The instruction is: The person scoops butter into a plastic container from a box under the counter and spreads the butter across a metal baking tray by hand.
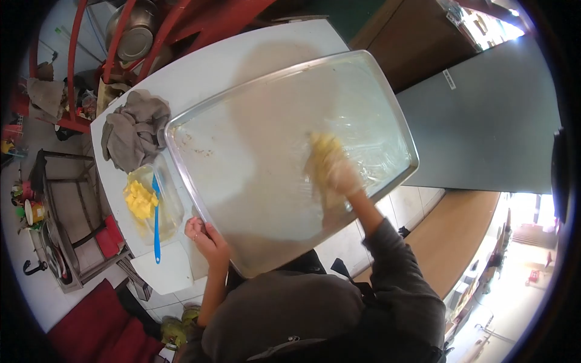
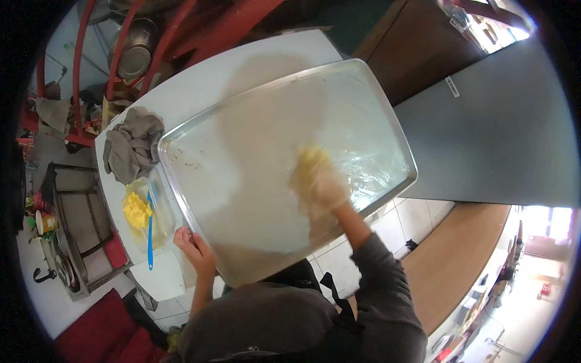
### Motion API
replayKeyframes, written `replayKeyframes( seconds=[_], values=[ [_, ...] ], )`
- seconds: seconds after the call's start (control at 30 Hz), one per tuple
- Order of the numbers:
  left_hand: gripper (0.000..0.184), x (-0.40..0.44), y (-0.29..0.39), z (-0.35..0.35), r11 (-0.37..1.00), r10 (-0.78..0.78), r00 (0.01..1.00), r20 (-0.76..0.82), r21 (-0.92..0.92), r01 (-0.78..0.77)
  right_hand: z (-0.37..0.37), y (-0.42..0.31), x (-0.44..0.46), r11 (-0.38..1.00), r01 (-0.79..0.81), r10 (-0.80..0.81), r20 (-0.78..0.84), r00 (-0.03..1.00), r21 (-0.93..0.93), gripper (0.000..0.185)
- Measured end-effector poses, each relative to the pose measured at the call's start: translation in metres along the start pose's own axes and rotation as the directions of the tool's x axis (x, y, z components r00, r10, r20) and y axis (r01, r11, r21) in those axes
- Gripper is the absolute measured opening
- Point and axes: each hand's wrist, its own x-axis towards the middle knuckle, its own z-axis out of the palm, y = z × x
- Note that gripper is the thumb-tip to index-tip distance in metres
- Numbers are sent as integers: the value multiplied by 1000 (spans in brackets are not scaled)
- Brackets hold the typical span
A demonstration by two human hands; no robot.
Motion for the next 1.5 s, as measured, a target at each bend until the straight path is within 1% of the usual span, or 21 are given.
replayKeyframes(
  seconds=[0.07, 0.13, 0.17, 0.23, 0.3, 0.33, 0.37, 0.4, 0.43, 0.47, 0.57, 0.67, 0.8, 0.9, 1.0, 1.03, 1.2, 1.23, 1.33, 1.4, 1.5],
  values=[
    [28, 0, 0, -3, 999, -21, 999, 32, -44, 22, 28, 69, -8, 778, -286, 332, 20, 943, 559, 44],
    [29, 3, 2, -1, 994, 68, 998, 13, 80, -69, -8, 110, -20, 678, -521, 553, 106, 826, 518, 38],
    [29, 3, 2, -2, 983, 112, 994, 8, 143, -112, 23, 145, -58, 879, -466, 431, 251, 867, 103, 34],
    [32, 2, -1, -4, 996, 38, 999, 24, 76, -39, 12, 141, -74, 866, -448, 496, 490, 717, -220, 30],
    [35, 4, 1, -3, 998, 48, 999, 8, -40, -48, -30, 97, -70, 595, -796, 663, 628, 407, -111, 27],
    [35, 4, 4, -2, 998, 42, 999, 10, -48, -41, -30, 59, -91, 898, -413, 435, 177, 883, -150, 27],
    [34, 3, 6, -3, 998, 36, 999, 14, -55, -35, -66, 14, -74, 555, -784, 686, 379, 621, 278, 24],
    [33, 4, 8, -3, 998, 32, 999, 16, -63, -31, -55, -23, -90, 679, -530, 531, 159, 832, 509, 20],
    [34, 4, 3, -3, 998, 55, 998, 1, -38, -55, -61, -58, -88, 758, -423, 371, 204, 906, 496, 18],
    [34, 5, -5, -2, 997, 78, 997, -12, -16, -78, -98, -92, -75, 980, -163, 144, 165, 976, 111, 20],
    [34, 4, -3, -1, 991, 137, 990, -40, 0, -137, -119, -152, -62, 919, -47, -91, 326, 941, 392, 15],
    [33, 4, -2, -2, 989, 140, 990, -25, 45, -138, -71, -86, -59, 804, 179, -402, 297, 866, 567, 15],
    [32, 5, -7, -1, 991, 129, 990, -51, -19, -130, -13, 57, -69, 845, -167, 6, 304, 953, 507, 17],
    [31, 5, 10, -7, 999, -5, 999, 37, 36, 4, -39, 56, -48, 858, -428, 264, 470, 842, 285, 24],
    [31, 5, 6, -3, 989, 145, 988, -53, 41, -143, -61, 55, -32, 771, -637, 531, 543, 651, 10, 32],
    [31, 5, 7, -4, 992, 125, 991, -45, 41, -123, -1, 28, -68, 960, -281, 270, 245, 931, 8, 34],
    [31, 6, 8, -7, 995, 64, 998, -9, -80, -65, -77, -208, -64, 991, -57, 60, -18, 998, 120, 32],
    [30, 6, 9, -11, 990, -37, 998, 41, -135, 42, -121, -213, -49, 955, -67, -11, 259, 966, 289, 29],
    [32, -10, 26, -25, 982, 152, 985, -75, -99, -159, -130, -164, -11, 305, -226, -182, 289, 940, 925, 23],
    [37, -23, 64, -43, 888, 459, 888, 30, 12, -460, -133, -143, -3, -153, -290, 62, 302, 951, 945, 21],
    [37, -29, 125, -42, 754, 576, 741, 343, 125, -644, -159, -141, 19, -586, -155, 399, 450, 799, 795, 25]
  ],
)
